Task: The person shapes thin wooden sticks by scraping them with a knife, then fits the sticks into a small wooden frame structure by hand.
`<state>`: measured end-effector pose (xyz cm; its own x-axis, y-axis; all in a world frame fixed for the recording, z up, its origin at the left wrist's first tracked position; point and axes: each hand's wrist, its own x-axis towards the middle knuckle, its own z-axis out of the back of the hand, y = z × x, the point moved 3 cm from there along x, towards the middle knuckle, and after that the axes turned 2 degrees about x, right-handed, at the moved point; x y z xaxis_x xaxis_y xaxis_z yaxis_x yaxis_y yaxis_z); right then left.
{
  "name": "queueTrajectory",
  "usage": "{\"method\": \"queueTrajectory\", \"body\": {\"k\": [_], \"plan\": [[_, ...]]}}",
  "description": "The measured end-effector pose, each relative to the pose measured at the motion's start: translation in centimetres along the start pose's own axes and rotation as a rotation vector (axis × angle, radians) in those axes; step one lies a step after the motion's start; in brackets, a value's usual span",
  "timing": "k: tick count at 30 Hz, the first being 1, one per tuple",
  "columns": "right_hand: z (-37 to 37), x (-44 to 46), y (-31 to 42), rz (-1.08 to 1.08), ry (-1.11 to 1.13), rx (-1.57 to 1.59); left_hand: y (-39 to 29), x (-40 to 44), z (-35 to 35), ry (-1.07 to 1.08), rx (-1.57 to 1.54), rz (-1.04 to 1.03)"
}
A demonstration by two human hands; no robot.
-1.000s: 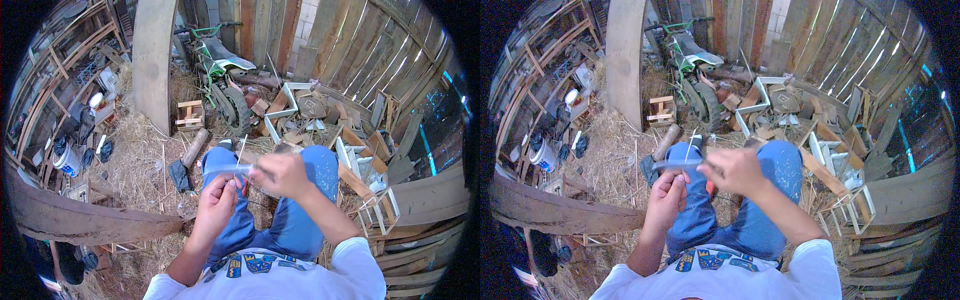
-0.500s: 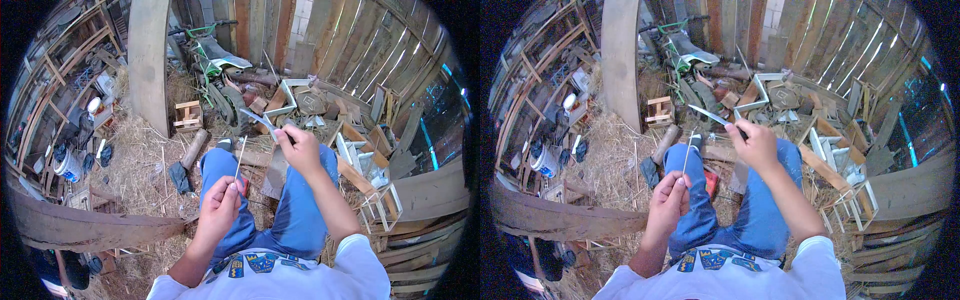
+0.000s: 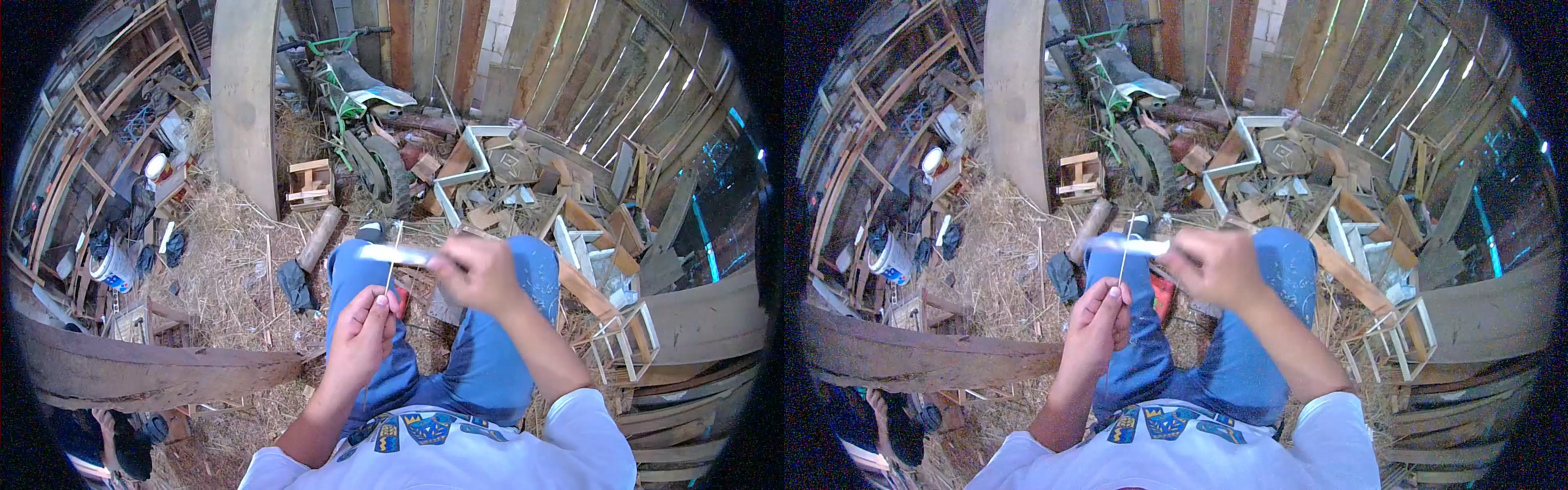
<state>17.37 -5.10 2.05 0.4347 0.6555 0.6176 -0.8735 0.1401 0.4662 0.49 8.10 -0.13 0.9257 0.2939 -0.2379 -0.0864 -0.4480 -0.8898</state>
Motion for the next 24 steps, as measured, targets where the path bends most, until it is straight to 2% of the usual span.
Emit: {"method": "queueTrajectory", "body": {"k": [3, 5, 8, 14, 20, 23, 24], "plan": [[-1.2, -0.6, 1.5, 0.055, 0.105, -0.025, 0.0, 0.0, 0.0, -0.043, 0.118, -0.044], [-1.2, -0.1, 0.6, 0.05, 0.064, 0.029, 0.0, 0.5, 0.2, -0.071, 0.121, -0.086], [-1.3, 0.1, -0.1, 0.032, 0.03, -0.099, 0.2, 1.5, 0.5, -0.055, 0.089, -0.051], [-1.0, 0.0, 0.6, 0.085, 0.029, -0.105, 0.4, 1.3, -0.2, -0.032, 0.009, 0.004], [-1.2, -0.1, 0.2, 0.017, 0.146, -0.173, 0.8, 1.5, 0.0, -0.026, 0.018, 0.007], [-1.0, -0.1, 0.2, 0.059, 0.08, -0.179, 0.7, 1.5, 0.0, -0.033, 0.012, 0.034], [-1.3, -0.2, -0.9, -0.033, 0.047, -0.179, 0.8, 1.3, 0.1, -0.027, 0.007, 0.051]]}}
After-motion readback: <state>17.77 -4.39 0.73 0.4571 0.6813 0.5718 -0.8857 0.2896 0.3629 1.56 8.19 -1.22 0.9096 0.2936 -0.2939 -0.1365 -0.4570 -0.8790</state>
